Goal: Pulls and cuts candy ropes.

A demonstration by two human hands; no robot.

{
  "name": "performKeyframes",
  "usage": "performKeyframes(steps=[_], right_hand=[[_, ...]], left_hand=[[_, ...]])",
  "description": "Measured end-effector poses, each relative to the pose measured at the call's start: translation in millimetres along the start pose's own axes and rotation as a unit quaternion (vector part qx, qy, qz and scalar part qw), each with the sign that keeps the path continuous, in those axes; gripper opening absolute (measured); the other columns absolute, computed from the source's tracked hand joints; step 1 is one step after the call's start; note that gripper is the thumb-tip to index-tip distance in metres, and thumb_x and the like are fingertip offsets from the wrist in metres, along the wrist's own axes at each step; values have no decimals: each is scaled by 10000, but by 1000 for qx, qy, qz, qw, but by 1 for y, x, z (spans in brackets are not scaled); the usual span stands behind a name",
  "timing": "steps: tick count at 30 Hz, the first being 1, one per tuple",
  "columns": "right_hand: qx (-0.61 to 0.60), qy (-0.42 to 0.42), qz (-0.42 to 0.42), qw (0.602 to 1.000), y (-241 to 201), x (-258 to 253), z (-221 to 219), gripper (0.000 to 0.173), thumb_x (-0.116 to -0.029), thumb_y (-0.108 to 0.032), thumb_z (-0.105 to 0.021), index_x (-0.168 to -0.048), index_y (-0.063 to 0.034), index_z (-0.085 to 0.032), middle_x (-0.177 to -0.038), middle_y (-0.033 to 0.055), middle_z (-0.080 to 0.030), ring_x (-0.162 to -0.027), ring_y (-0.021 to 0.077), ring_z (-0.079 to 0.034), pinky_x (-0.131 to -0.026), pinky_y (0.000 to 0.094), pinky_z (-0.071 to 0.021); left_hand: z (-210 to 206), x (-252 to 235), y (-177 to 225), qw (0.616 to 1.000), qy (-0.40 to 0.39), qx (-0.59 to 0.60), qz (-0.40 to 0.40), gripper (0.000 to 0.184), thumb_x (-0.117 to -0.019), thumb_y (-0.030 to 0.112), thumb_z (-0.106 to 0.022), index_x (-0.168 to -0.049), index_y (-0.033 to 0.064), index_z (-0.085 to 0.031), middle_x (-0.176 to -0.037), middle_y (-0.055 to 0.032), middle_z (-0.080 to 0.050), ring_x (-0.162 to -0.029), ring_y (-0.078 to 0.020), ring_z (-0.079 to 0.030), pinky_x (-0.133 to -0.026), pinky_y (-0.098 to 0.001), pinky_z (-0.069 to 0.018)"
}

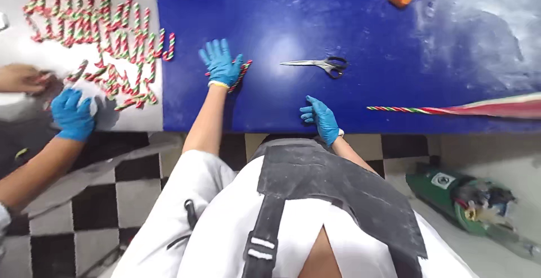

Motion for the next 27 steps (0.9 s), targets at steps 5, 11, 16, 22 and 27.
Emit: performKeyframes(steps=[5,11,16,22,27], right_hand=[[53,42,83,994,-24,44,101,456,-1101,-301,-444,-1439,-12,-542,-1097,121,-765,-944,227,-754,-844,383,-631],[494,243,161,819,-83,108,328,543,-1023,-461,-548,-1477,-164,-568,-1395,79,-655,-1344,256,-569,-1155,519,-413],[702,300,37,645,-144,119,514,717,-900,-179,-682,-1568,-177,-422,-1603,170,-430,-1505,435,-335,-1156,699,-302],[761,269,12,590,-158,83,576,961,-632,-36,-844,-1515,-177,-492,-1542,144,-509,-1510,396,-341,-1217,703,-181],[770,240,-5,591,-159,72,574,847,-653,-139,-856,-1447,-194,-566,-1373,155,-635,-1389,394,-492,-1224,696,-149]], left_hand=[[-38,82,134,988,34,31,-150,794,-1017,614,-394,-1595,72,-348,-1646,-235,-320,-1545,-444,-242,-1242,-692,-87],[-113,187,352,932,-54,49,-354,727,-1023,627,-405,-1546,125,-459,-1566,-164,-485,-1490,-350,-403,-1249,-567,-268],[-142,223,532,886,-69,74,-451,650,-1020,535,-509,-1516,115,-492,-1530,-166,-526,-1444,-352,-469,-1204,-551,-356],[-202,260,735,856,-182,55,-480,705,-1042,542,-417,-1635,187,-278,-1664,-224,-288,-1537,-427,-272,-1251,-620,-190],[-211,242,811,889,-166,58,-423,719,-990,274,-595,-1622,121,-289,-1387,-229,-576,-1200,-419,-600,-918,-552,-529]])
Point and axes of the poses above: each hand's wrist, its own x-axis away from the middle knuckle, its own z-axis out of the back of the hand, y = z × x, the point moved 9 cm from there along -x, towards the middle knuckle
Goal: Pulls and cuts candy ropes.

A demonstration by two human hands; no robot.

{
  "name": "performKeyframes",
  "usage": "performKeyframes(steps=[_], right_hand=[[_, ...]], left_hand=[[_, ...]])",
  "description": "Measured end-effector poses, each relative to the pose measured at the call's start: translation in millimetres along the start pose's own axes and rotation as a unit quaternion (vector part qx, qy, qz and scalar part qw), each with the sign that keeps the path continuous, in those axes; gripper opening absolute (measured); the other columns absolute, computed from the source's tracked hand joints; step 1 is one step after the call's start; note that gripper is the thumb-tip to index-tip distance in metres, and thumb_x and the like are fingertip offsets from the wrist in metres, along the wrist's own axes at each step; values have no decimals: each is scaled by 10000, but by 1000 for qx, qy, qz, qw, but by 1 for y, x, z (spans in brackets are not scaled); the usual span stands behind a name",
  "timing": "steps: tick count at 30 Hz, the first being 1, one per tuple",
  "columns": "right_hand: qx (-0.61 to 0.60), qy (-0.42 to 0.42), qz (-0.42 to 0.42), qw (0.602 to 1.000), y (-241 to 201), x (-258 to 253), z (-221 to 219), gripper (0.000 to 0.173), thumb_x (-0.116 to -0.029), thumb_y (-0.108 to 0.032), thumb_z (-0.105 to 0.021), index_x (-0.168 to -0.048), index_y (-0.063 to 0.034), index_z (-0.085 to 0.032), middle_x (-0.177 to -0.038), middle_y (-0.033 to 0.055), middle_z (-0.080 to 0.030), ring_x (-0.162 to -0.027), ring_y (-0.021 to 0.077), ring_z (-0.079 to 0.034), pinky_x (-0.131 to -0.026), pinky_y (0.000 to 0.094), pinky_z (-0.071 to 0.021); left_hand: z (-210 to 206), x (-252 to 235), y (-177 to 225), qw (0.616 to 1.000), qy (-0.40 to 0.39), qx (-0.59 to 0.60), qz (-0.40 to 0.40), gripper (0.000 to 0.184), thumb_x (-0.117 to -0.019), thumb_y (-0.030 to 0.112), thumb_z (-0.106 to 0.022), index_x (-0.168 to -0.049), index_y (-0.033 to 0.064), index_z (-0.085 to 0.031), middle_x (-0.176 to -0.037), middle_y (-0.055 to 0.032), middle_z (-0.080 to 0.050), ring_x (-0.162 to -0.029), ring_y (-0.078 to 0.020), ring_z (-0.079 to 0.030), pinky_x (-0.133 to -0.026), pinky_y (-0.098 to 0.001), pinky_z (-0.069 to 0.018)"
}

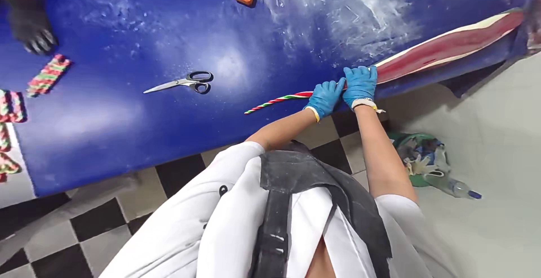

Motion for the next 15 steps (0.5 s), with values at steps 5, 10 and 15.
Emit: performKeyframes(steps=[5,10,15], right_hand=[[59,-60,61,995,-14,-4,5,668,-641,-238,-860,-1284,-217,-684,-1277,137,-675,-1241,381,-588,-1116,668,-340],[64,-145,97,983,-69,7,17,336,-703,-256,-830,-1004,-142,-731,-1068,150,-708,-1055,397,-656,-817,654,-510],[101,-272,116,950,-99,23,-3,226,-815,-306,-757,-963,-136,-763,-1001,139,-745,-979,380,-694,-820,656,-502]], left_hand=[[19,-10,-13,994,-83,65,31,472,-1027,147,-554,-1478,29,-482,-1226,-251,-664,-1128,-440,-659,-872,-587,-571],[35,26,-32,967,-155,176,98,305,-1005,124,-553,-1302,101,-620,-1151,-178,-722,-1091,-407,-692,-881,-643,-559],[38,67,-43,955,-218,186,77,359,-1007,227,-566,-1332,84,-618,-1206,-197,-708,-1118,-413,-684,-895,-667,-545]])
Point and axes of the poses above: each hand's wrist, its own x-axis away from the middle knuckle, its own z-axis out of the back of the hand, y = z × x, the point moved 9 cm from there along -x, towards the middle knuckle
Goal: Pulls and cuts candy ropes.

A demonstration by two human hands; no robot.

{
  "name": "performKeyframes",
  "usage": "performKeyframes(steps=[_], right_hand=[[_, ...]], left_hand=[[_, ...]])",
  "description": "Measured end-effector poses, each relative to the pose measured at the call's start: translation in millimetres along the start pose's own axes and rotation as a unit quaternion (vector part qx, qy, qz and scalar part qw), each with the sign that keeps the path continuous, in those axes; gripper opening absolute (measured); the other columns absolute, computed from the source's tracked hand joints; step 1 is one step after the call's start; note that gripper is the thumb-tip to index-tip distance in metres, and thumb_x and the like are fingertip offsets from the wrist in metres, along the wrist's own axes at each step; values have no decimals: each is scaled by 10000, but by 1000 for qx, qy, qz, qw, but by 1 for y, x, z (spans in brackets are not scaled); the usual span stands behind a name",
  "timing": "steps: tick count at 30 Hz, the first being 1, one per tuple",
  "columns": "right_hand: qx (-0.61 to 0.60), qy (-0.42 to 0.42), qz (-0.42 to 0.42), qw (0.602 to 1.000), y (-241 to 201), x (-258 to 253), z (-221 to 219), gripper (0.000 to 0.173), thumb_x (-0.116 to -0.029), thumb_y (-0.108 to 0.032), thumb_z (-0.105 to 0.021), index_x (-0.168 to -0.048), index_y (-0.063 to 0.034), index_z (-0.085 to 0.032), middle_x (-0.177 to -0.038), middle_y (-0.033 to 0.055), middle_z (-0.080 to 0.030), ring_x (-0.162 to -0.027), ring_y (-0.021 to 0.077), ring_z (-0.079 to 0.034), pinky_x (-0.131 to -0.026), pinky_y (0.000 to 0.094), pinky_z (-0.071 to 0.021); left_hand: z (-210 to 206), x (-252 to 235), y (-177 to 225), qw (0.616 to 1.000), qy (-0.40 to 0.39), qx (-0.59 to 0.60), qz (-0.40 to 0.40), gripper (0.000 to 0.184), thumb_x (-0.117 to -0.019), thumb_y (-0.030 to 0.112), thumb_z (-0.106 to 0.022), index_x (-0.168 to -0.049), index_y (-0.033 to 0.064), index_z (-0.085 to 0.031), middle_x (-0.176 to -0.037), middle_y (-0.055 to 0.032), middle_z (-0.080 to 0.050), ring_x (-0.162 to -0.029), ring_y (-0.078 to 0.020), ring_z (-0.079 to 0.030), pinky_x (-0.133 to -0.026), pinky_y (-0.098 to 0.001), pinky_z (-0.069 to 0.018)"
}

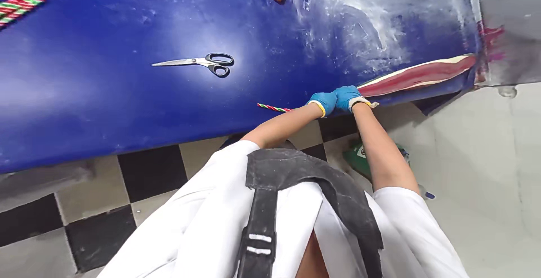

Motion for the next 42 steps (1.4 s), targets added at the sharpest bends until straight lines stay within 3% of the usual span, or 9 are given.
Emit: performKeyframes(steps=[6,17,19,22,25,28,30,33,42], right_hand=[[35,-10,17,999,-36,-5,3,230,-822,-288,-711,-1039,-248,-775,-1029,73,-763,-995,337,-708,-828,644,-514],[16,11,-12,1000,-41,-9,5,207,-863,-258,-707,-1049,-183,-759,-1014,150,-747,-987,408,-695,-801,675,-502],[11,13,-12,1000,-42,-9,4,183,-874,-267,-695,-1022,-181,-759,-991,155,-745,-966,412,-696,-777,679,-499],[4,21,-10,1000,-40,-7,5,185,-879,-263,-703,-1037,-191,-768,-997,154,-751,-959,410,-699,-774,681,-498],[-4,35,-1,999,-40,-6,5,177,-851,-235,-725,-1013,-183,-774,-967,158,-750,-931,416,-699,-754,682,-497],[-14,30,3,999,-42,-4,4,183,-819,-241,-751,-991,-182,-773,-955,149,-747,-921,409,-696,-743,671,-493],[-24,25,16,999,-44,-3,5,178,-810,-245,-770,-971,-170,-774,-942,155,-745,-914,411,-693,-740,671,-489],[-28,11,57,998,-62,0,8,168,-822,-243,-754,-975,-175,-772,-960,147,-747,-943,405,-690,-779,668,-484],[-20,-11,85,996,-90,1,18,205,-835,-282,-718,-985,-148,-759,-987,155,-742,-985,392,-687,-818,655,-481]], left_hand=[[-2,61,-57,997,-71,36,1,471,-1064,436,-429,-1185,41,-657,-1166,-205,-696,-1133,-384,-671,-897,-655,-528],[20,258,-204,992,-29,124,-19,494,-1087,477,-394,-1155,85,-688,-1029,-120,-709,-982,-258,-684,-904,-535,-537],[25,292,-260,983,-24,181,33,449,-1087,451,-432,-1154,115,-722,-1037,-69,-734,-953,-181,-694,-904,-457,-561],[24,345,-347,953,-20,266,145,427,-1103,390,-421,-1104,79,-713,-930,-58,-695,-750,-136,-611,-701,-353,-523],[34,420,-412,916,29,194,351,477,-1101,423,-413,-1207,56,-699,-1136,-168,-713,-1041,-296,-684,-943,-543,-535],[47,476,-400,817,194,0,543,395,-1048,358,-482,-1233,77,-690,-1258,-241,-675,-1210,-440,-631,-997,-680,-479],[33,442,-361,821,325,-77,464,529,-1066,426,-426,-1409,57,-587,-1389,-243,-604,-1311,-436,-562,-1096,-648,-416],[-4,362,-323,829,393,-107,383,965,-974,731,-367,-1556,-39,-373,-1594,-299,-378,-1511,-483,-306,-1231,-697,-113],[149,279,-410,732,473,-68,485,897,-1001,667,-310,-1647,62,-166,-1684,-299,-133,-1557,-508,-102,-1222,-709,-64]])
Point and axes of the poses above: each hand's wrist, its own x-axis away from the middle knuckle, its own z-axis out of the back of the hand, y = z × x, the point moved 9 cm from there along -x, towards the middle knuckle
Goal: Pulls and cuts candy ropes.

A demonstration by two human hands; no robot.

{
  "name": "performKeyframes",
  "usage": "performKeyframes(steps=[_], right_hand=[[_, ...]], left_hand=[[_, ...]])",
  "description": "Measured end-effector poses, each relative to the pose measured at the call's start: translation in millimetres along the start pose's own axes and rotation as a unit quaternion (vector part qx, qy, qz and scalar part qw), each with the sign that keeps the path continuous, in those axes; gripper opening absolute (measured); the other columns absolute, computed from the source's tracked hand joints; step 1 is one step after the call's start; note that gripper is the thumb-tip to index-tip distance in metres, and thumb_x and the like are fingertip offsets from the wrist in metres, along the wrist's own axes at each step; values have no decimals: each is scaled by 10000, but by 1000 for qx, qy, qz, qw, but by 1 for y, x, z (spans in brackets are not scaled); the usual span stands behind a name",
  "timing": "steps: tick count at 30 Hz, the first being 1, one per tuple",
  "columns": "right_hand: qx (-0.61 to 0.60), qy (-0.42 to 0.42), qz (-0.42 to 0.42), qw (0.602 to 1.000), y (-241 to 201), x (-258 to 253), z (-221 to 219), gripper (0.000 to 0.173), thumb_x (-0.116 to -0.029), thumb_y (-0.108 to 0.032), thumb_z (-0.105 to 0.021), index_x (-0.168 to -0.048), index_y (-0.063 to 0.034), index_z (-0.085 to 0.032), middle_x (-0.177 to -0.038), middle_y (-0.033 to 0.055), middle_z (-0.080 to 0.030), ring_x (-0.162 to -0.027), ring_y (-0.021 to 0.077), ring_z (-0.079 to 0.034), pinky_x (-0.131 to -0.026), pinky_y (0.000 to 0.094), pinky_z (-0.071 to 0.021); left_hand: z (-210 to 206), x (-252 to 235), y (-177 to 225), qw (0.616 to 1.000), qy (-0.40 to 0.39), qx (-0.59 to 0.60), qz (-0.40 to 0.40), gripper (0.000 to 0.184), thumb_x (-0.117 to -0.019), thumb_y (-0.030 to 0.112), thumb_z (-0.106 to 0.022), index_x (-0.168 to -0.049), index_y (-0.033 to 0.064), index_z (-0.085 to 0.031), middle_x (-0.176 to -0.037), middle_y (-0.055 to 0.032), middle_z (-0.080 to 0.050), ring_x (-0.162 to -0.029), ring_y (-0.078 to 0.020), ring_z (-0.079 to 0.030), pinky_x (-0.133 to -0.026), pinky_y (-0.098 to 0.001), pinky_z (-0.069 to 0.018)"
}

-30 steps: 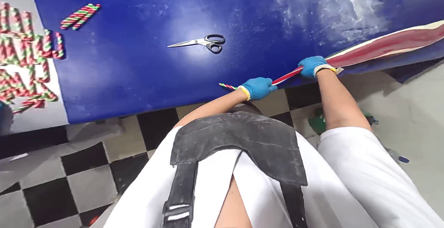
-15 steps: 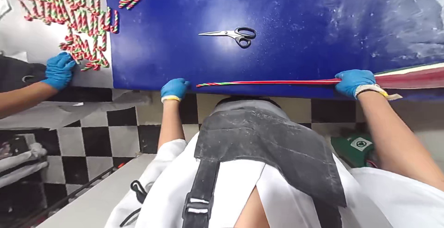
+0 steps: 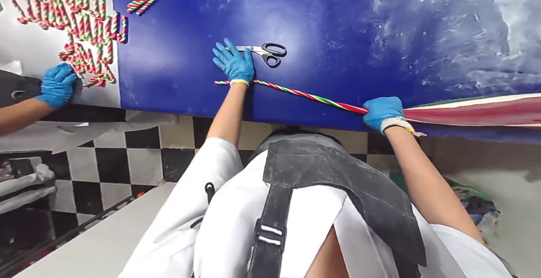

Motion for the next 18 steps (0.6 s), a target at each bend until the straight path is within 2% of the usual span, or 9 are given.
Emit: performKeyframes(steps=[3,4,6,8,9,10,12,15,18], right_hand=[[2,4,4,1000,0,2,1,212,-833,-276,-720,-986,-135,-760,-1006,156,-743,-1009,393,-682,-860,658,-470],[5,5,6,1000,1,1,1,214,-832,-281,-717,-987,-139,-758,-1005,149,-744,-1008,387,-684,-861,655,-471],[2,-3,5,1000,0,0,0,223,-835,-294,-712,-996,-145,-754,-999,144,-745,-999,381,-688,-847,651,-475],[-17,-9,-2,1000,-7,-2,1,252,-839,-308,-708,-1031,-152,-750,-1012,156,-743,-1007,396,-686,-850,664,-479],[-28,-8,-5,1000,-13,-3,3,267,-845,-321,-701,-1047,-153,-748,-1025,162,-742,-1017,402,-684,-853,673,-478],[-35,-3,-10,999,-19,-4,4,279,-850,-335,-691,-1059,-160,-751,-1044,165,-743,-1033,404,-684,-861,681,-477],[-41,4,-20,999,-25,-5,3,288,-867,-339,-682,-1079,-160,-757,-1085,174,-740,-1071,419,-673,-890,695,-465],[-33,5,-39,999,-26,-3,1,260,-862,-315,-675,-1053,-156,-748,-1073,167,-739,-1066,412,-673,-890,692,-463],[-21,8,-59,998,-25,-3,-1,254,-867,-298,-672,-1063,-154,-746,-1084,171,-737,-1075,413,-673,-894,689,-468]], left_hand=[[24,-12,44,992,100,38,-68,809,-1026,589,-346,-1629,58,-250,-1678,-234,-245,-1564,-435,-184,-1257,-629,-83],[31,6,76,987,85,75,-115,778,-1030,555,-384,-1615,50,-292,-1666,-208,-294,-1564,-391,-219,-1279,-564,-118],[29,81,155,949,-20,150,-277,703,-1011,488,-516,-1550,46,-428,-1588,-176,-448,-1508,-327,-371,-1262,-488,-261],[14,190,229,862,-124,132,-474,656,-963,551,-589,-1461,126,-557,-1392,-142,-638,-1304,-320,-589,-1098,-528,-460],[1,239,252,823,-167,114,-530,629,-940,553,-617,-1415,141,-588,-1256,-140,-690,-1180,-328,-645,-990,-544,-518],[-13,276,262,804,-221,100,-543,597,-955,474,-634,-1418,101,-579,-1234,-175,-688,-1162,-370,-645,-965,-569,-518],[-24,300,255,801,-320,88,-499,386,-1038,254,-538,-1348,30,-591,-1187,-212,-695,-1128,-404,-667,-916,-585,-541],[-16,280,200,748,-467,112,-457,464,-1099,424,-374,-1244,53,-613,-1125,-181,-712,-1103,-368,-687,-908,-623,-535],[16,257,130,697,-510,131,-488,488,-1093,455,-376,-1210,64,-644,-1066,-184,-706,-1056,-372,-683,-879,-637,-523]])
Point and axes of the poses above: each hand's wrist, its own x-axis away from the middle knuckle, its own z-axis out of the back of the hand, y = z × x, the point moved 9 cm from there along -x, towards the middle knuckle
